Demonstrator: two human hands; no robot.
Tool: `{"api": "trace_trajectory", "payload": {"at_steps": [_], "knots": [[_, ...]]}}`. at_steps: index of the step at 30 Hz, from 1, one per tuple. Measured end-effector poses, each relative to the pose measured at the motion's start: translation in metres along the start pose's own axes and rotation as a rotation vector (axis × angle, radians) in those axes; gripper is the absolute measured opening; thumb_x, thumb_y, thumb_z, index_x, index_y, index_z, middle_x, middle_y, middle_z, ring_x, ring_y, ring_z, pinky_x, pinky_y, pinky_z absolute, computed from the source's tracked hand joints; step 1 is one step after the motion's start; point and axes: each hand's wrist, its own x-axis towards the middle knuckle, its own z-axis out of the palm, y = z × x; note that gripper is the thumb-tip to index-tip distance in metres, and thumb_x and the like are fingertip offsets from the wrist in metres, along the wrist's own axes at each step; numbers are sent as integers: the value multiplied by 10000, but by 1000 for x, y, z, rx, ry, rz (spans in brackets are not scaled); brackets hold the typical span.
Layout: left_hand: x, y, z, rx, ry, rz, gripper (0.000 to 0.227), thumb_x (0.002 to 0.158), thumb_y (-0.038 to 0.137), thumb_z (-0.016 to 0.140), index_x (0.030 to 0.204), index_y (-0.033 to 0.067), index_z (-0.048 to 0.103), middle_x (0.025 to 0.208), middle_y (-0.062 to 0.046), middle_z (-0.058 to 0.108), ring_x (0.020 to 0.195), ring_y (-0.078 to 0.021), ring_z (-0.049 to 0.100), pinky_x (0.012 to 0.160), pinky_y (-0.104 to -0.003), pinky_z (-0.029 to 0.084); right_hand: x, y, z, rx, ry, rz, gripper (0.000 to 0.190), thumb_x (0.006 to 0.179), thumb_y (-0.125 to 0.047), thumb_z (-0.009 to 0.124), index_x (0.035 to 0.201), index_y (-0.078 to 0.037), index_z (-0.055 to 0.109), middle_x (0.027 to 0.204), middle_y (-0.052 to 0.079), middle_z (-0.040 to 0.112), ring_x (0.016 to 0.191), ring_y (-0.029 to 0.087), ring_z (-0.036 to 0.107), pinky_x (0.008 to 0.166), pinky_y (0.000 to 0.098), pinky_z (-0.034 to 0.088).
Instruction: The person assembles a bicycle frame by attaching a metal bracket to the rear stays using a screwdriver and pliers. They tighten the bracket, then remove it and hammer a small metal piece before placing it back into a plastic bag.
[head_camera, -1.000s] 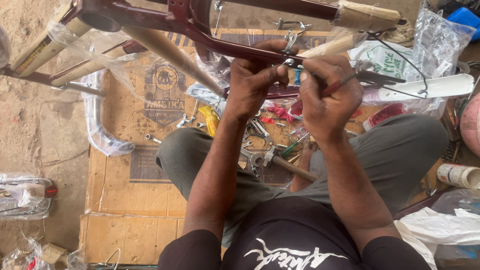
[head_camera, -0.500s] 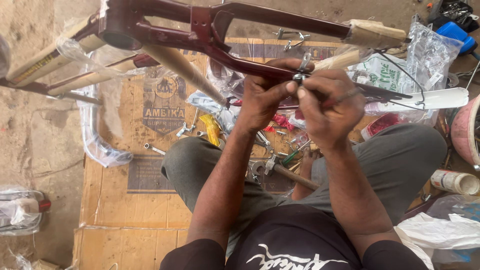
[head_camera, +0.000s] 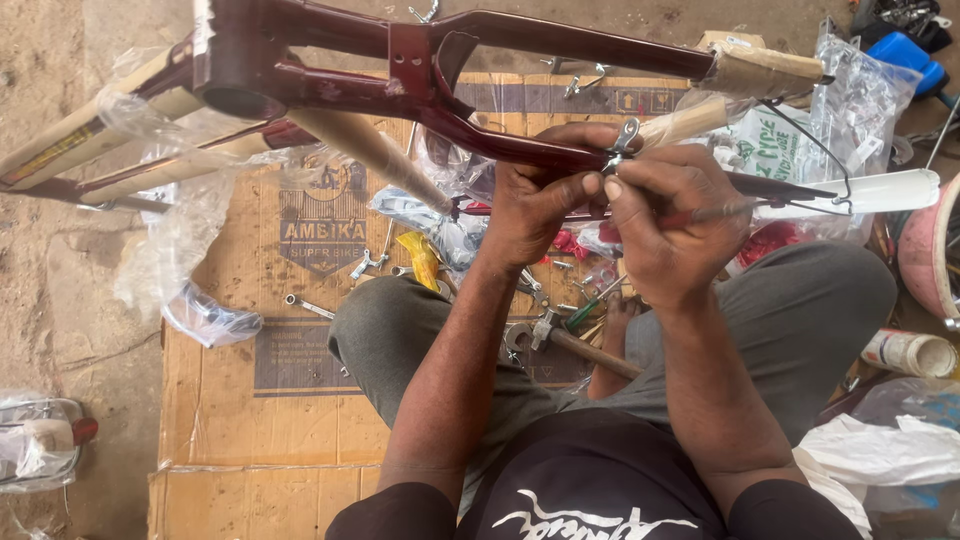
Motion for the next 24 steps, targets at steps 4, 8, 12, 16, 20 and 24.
{"api": "trace_trajectory", "payload": {"at_steps": [4, 8, 12, 16, 20, 24], "knots": [[2, 0, 0, -58, -21, -12, 395, 953, 51, 793, 1321, -11, 663, 1117, -142, 743, 957, -189, 743, 828, -335, 658, 2, 1, 3, 25, 49, 85, 173, 989, 51, 798, 1121, 31, 688, 1015, 102, 659, 773, 93, 647, 563, 196, 521], [2, -2, 1, -51, -32, -1, 374, 977, 71, 804, 1307, -29, 658, 1108, -145, 733, 932, -175, 727, 766, -296, 637, 4, -11, -4, -147, -11, 24, 175, 1004, 47, 818, 1113, 5, 688, 1026, 93, 652, 776, 118, 627, 603, 235, 489], [-1, -5, 1, -85, -26, -1, 415, 963, 82, 807, 1338, -7, 653, 1202, -143, 721, 1008, -180, 727, 851, -333, 651, 7, -13, -3, -152, -36, 46, 154, 1011, 17, 787, 1132, -9, 695, 1045, 80, 658, 734, 64, 628, 545, 175, 462], [-1, -10, -1, -118, -44, 12, 397, 979, 81, 810, 1329, -19, 651, 1180, -158, 722, 1014, -197, 724, 837, -338, 640, 9, -12, -9, -140, -86, 82, 131, 1004, 3, 802, 1100, -17, 715, 1004, 68, 655, 667, 49, 554, 537, 189, 417], [1, -10, 1, -177, -66, 20, 446, 963, 108, 802, 1371, 14, 646, 1241, -156, 707, 1100, -215, 725, 940, -383, 647, 4, -9, -4, -125, -39, 71, 117, 1030, -11, 819, 1089, -10, 718, 967, 58, 664, 735, 73, 590, 609, 211, 453], [0, -11, 1, -182, -63, 23, 452, 959, 92, 801, 1373, 6, 641, 1275, -175, 696, 1116, -227, 720, 964, -406, 647, -1, -4, 3, -125, 34, 40, 149, 1031, -25, 839, 1100, -2, 708, 930, 60, 655, 758, 102, 600, 631, 226, 457]]}}
